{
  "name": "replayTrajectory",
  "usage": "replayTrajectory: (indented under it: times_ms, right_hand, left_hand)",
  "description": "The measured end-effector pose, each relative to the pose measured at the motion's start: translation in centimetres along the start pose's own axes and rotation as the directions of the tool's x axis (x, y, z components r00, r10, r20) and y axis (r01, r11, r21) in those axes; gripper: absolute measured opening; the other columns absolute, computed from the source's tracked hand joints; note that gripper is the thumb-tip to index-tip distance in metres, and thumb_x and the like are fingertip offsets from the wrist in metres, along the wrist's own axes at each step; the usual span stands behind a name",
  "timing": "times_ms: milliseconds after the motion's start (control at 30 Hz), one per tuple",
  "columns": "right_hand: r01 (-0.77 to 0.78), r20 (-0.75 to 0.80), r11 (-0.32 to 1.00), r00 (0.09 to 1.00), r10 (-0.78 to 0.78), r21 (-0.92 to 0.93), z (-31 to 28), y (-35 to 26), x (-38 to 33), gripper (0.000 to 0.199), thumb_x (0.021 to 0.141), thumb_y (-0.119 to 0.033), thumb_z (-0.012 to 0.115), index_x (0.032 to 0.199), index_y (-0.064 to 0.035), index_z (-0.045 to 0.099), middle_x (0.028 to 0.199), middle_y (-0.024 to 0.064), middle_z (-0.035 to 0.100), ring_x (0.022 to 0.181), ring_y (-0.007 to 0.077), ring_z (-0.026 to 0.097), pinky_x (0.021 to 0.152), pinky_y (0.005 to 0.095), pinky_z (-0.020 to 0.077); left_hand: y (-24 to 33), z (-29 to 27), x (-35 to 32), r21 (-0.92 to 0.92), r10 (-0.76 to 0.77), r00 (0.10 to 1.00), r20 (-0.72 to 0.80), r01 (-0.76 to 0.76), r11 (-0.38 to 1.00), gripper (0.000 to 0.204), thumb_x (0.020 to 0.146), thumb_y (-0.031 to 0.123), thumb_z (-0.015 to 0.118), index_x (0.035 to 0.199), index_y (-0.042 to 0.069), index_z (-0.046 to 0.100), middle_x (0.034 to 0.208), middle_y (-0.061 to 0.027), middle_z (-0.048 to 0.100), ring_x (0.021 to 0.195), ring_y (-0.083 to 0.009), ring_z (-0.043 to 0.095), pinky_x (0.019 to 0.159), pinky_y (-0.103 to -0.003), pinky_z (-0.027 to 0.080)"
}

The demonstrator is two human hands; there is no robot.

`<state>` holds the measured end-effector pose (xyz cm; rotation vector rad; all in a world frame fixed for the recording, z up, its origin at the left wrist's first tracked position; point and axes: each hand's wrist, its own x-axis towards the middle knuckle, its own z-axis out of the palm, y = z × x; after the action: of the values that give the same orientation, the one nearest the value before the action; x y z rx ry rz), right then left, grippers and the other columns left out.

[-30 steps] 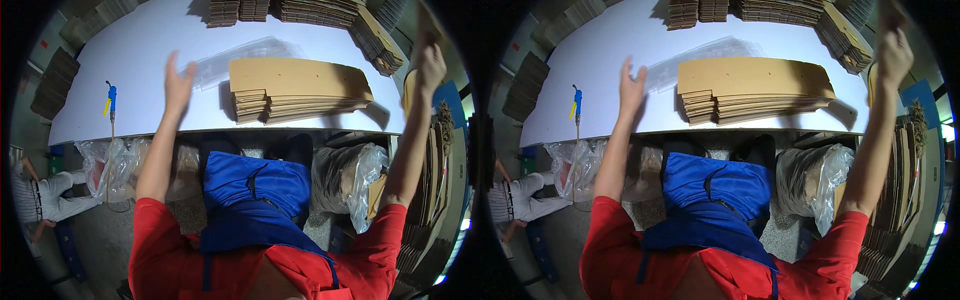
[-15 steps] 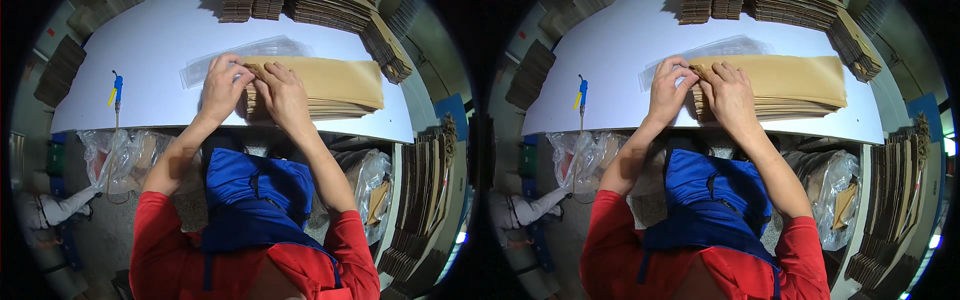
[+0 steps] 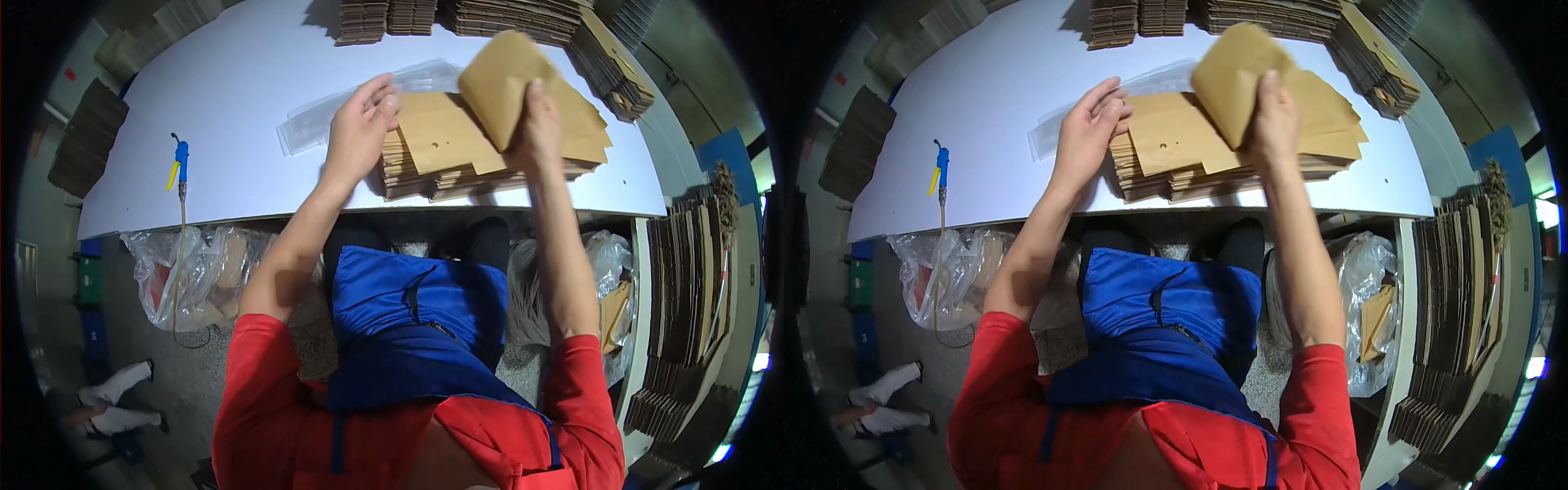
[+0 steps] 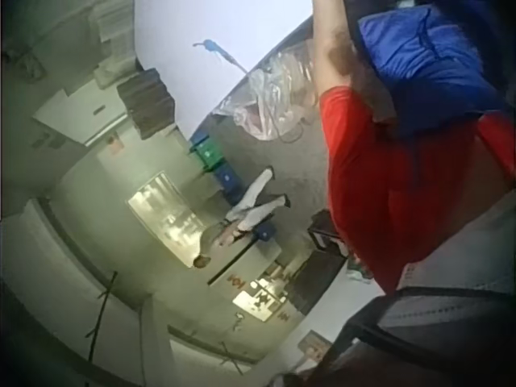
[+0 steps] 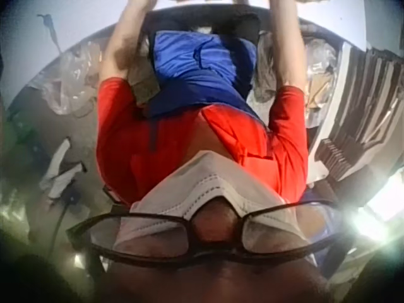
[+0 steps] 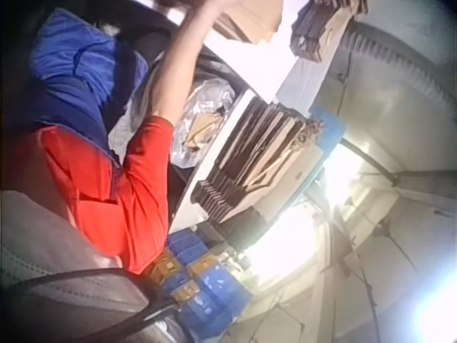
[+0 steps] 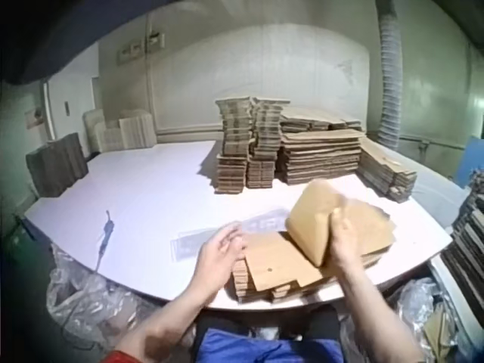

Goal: Folding cardboard sheets and inserting them into plastic protective sleeves at a workstation.

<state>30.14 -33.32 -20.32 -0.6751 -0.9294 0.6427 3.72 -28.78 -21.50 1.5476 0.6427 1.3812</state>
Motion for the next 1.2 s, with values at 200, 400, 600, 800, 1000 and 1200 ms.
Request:
replayTrajectory:
  times_ms: [200,400,600,800,1000,1200]
  right_hand:
    - [-0.123,0.019,0.990,0.992,0.121,0.074,0.5,1.8,0.7,0.050,0.107,-0.037,0.049,0.134,0.0050,0.051,0.120,0.0221,0.066,0.105,0.0268,0.068,0.089,0.0375,0.0576]
    - [0.358,-0.298,0.850,0.824,-0.482,-0.385,-3.6,-12.0,5.2,0.037,0.106,-0.026,0.051,0.125,0.0023,0.063,0.117,0.0169,0.070,0.096,0.0220,0.070,0.083,0.0314,0.0563]
    - [0.628,0.210,0.213,0.529,-0.822,-0.749,-2.0,-19.5,4.4,0.020,0.102,-0.008,0.055,0.114,-0.0045,0.072,0.107,0.0066,0.073,0.091,0.0150,0.069,0.080,0.0255,0.0555]
    - [0.626,0.617,0.318,0.774,-0.142,-0.712,5.2,-2.7,-5.3,0.032,0.090,-0.002,0.063,0.122,-0.0054,0.069,0.113,0.0088,0.074,0.096,0.0212,0.070,0.086,0.0328,0.0542]
    - [0.699,0.674,0.330,0.709,-0.207,-0.634,6.9,3.4,-7.8,0.026,0.092,-0.009,0.064,0.114,0.0024,0.069,0.105,0.0146,0.073,0.095,0.0233,0.068,0.084,0.0356,0.0533]
    - [0.600,0.569,0.404,0.795,-0.209,-0.690,6.6,3.0,-7.5,0.021,0.095,-0.014,0.064,0.107,0.0023,0.071,0.096,0.0143,0.072,0.080,0.0204,0.066,0.072,0.0333,0.0523]
  left_hand:
    - [-0.4,0.6,-4.0,0.663,0.338,0.902,0.269,-0.428,0.614,0.051,0.091,0.030,0.072,0.134,0.006,0.059,0.129,-0.0102,0.064,0.119,-0.0294,0.061,0.100,-0.037,0.050]
    - [-1.0,-1.6,-4.4,0.668,0.361,0.832,0.422,-0.554,0.497,0.043,0.084,0.026,0.077,0.121,0.007,0.067,0.128,-0.0071,0.066,0.120,-0.0266,0.062,0.099,-0.035,0.050]
    - [-1.5,-1.5,-3.7,0.630,0.357,0.833,0.422,-0.553,0.546,0.026,0.084,0.018,0.076,0.105,0.003,0.074,0.130,-0.0092,0.067,0.130,-0.0278,0.058,0.102,-0.033,0.048]
    - [-2.8,-1.9,-3.6,0.586,0.389,0.862,0.325,-0.506,0.633,0.017,0.083,0.019,0.077,0.094,0.007,0.075,0.114,-0.0032,0.071,0.115,-0.0251,0.064,0.093,-0.034,0.052]
    - [-2.3,-1.4,-2.3,0.698,0.457,0.849,0.264,-0.496,0.517,0.018,0.087,0.016,0.073,0.096,0.001,0.073,0.108,-0.0059,0.069,0.098,-0.0221,0.063,0.087,-0.031,0.051]
    - [-0.7,-0.1,-1.8,0.734,0.516,0.849,0.115,-0.422,0.532,0.022,0.096,0.015,0.064,0.110,-0.001,0.068,0.109,-0.0098,0.066,0.092,-0.0203,0.062,0.081,-0.031,0.053]
